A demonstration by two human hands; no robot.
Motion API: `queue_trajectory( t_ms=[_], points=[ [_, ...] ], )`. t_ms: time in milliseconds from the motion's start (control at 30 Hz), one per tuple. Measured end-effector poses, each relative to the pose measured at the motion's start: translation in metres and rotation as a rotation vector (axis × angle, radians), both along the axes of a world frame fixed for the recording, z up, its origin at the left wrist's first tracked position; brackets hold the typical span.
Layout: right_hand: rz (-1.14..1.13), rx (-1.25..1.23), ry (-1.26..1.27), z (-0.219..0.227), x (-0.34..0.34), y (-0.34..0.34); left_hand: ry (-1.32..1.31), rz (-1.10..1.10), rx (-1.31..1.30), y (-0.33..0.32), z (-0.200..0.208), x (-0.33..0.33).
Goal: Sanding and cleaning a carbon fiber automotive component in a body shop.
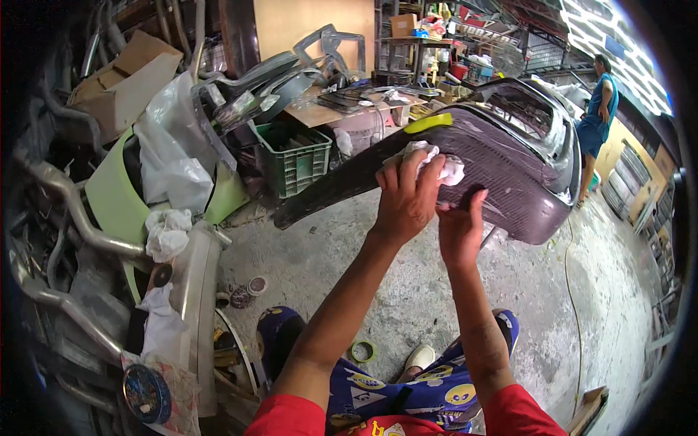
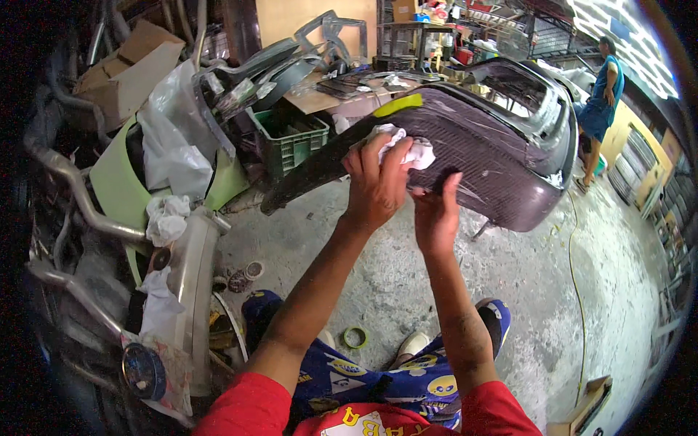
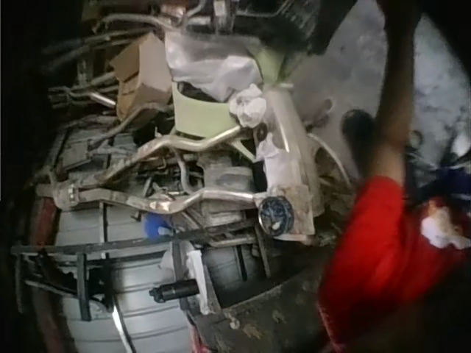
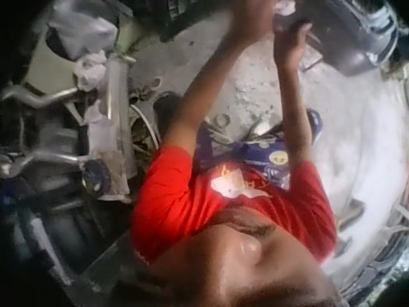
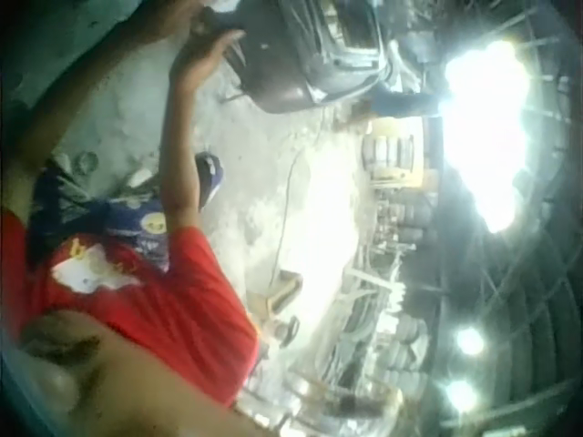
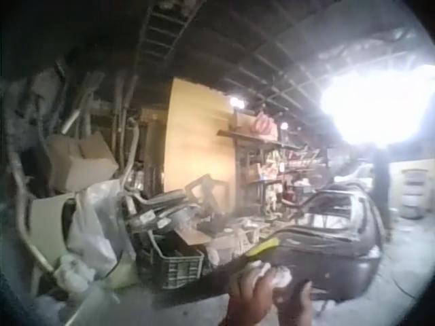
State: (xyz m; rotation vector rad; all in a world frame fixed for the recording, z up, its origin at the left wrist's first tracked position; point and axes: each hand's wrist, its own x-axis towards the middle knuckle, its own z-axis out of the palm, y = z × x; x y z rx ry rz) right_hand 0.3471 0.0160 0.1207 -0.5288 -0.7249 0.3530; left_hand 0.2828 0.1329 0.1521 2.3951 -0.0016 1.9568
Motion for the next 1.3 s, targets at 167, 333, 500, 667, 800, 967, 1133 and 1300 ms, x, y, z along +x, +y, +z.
queue_trajectory(
  t_ms=[167,333,500,667,800,967,1133,1300],
  points=[
    [-0.063,0.058,0.081,0.000,-0.002,0.005,-0.007,-0.028,0.112,0.048,-0.018,-0.025],
    [-0.121,0.052,0.146,0.005,-0.007,0.006,0.176,-0.013,0.218,0.103,-0.045,-0.066],
    [-0.097,0.073,0.112,0.014,-0.013,0.008,0.217,0.048,0.136,0.143,-0.081,-0.102],
    [-0.113,0.094,0.110,0.012,-0.010,0.009,0.245,0.075,0.033,0.169,-0.111,-0.121],
    [-0.192,0.047,0.085,0.016,-0.013,0.013,0.247,0.100,0.006,0.190,-0.131,-0.135],
    [-0.153,0.076,0.057,0.013,-0.010,0.009,0.216,-0.016,-0.102,0.189,-0.122,-0.134],
    [-0.143,0.068,0.031,0.016,-0.009,0.008,0.149,-0.107,-0.058,0.148,-0.069,-0.103],
    [-0.109,0.057,0.076,0.016,-0.010,0.007,0.116,-0.172,-0.024,0.109,-0.024,-0.074]
  ],
)
